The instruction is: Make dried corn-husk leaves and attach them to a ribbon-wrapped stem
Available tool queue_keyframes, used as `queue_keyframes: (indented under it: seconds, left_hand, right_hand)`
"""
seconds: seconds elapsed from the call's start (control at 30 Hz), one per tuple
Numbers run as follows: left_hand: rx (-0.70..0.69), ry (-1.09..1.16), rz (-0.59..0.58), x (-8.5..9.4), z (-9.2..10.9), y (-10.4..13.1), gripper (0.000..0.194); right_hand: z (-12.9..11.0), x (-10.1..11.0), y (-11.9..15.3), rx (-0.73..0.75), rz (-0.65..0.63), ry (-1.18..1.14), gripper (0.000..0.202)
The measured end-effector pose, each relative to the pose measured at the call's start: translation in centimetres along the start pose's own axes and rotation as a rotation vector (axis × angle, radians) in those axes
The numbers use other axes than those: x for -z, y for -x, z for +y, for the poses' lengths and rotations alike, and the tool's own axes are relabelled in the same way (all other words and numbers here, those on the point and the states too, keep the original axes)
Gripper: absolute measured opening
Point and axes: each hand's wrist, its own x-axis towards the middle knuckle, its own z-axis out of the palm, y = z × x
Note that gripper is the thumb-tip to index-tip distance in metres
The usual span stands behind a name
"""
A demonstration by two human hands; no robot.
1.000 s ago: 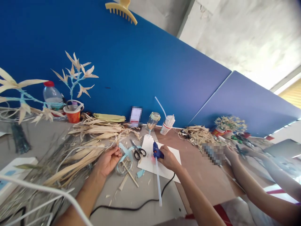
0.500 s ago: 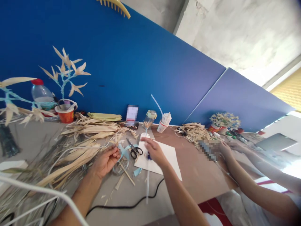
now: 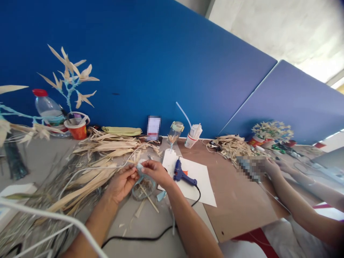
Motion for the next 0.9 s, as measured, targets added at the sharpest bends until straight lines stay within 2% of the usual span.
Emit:
queue_keyframes:
  seconds: [0.2, 0.67, 0.77, 0.9]
  left_hand:
    - [-0.009, -0.074, 0.007, 0.1, -0.2, -0.1, 0.018]
    - [-0.031, -0.130, 0.072, -0.9, -0.2, 0.4, 0.022]
    - [-0.086, -0.187, 0.089, -1.1, -0.4, 0.4, 0.023]
    - [-0.258, -0.348, 0.157, -1.0, -1.2, 0.2, 0.022]
  right_hand:
    - [0.1, -0.9, -0.2, -0.111, 0.037, -0.135, 0.016]
    - [-1.2, -1.5, 0.6, -0.215, 0.150, -0.334, 0.018]
    - [-1.3, -1.7, 0.8, -0.197, 0.175, -0.328, 0.019]
    - [-1.5, -2.2, 1.1, -0.129, 0.184, -0.367, 0.021]
